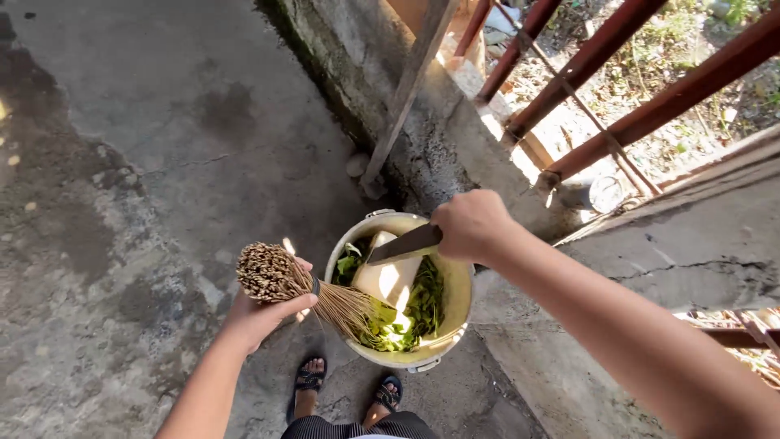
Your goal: The recorder uses a broom and dustpan to sweep up leaves and debris from a concrete outdoor area into a bucket.
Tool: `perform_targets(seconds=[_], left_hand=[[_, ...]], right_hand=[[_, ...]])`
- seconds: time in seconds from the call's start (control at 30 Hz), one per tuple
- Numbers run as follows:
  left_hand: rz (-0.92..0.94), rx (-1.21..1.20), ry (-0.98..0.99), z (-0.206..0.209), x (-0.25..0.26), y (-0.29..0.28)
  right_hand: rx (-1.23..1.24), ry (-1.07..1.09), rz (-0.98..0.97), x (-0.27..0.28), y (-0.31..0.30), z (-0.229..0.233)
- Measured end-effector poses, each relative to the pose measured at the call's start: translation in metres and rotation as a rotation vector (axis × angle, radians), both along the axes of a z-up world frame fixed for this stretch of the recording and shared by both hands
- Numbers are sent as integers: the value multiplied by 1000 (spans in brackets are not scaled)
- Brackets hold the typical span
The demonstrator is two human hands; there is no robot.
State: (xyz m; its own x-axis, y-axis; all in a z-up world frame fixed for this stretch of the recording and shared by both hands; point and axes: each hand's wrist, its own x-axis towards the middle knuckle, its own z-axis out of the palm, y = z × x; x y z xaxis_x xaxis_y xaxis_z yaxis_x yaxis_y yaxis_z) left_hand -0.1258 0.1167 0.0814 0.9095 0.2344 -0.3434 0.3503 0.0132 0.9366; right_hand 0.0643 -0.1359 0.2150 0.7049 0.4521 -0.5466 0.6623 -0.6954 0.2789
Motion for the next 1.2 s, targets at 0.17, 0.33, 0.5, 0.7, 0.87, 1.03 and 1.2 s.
perform_targets(seconds=[0.17, 0.33, 0.5, 0.7, 0.87, 1.03, 1.2], left_hand=[[77, -87, -24, -16, -4, 19], [100, -63, -12, -34, 1, 16], [25, 150, 91, -18, 14, 5], [-1, 27, 48, 22, 29, 4], [80, -55, -9, 61, 38, 4], [141, -254, -105, 49, 50, -3], [110, 0, -230, 27, 53, -26]], right_hand=[[-72, 92, -83, -16, 10, -38], [-15, 83, -62, -57, 23, -143], [85, 87, -29, -45, 65, -130], [-35, 52, 39, 1, 48, -41], [-97, 66, 188, -32, 27, 19], [-167, 105, 140, -41, -12, -105], [107, -6, -2, -55, -51, -156]])
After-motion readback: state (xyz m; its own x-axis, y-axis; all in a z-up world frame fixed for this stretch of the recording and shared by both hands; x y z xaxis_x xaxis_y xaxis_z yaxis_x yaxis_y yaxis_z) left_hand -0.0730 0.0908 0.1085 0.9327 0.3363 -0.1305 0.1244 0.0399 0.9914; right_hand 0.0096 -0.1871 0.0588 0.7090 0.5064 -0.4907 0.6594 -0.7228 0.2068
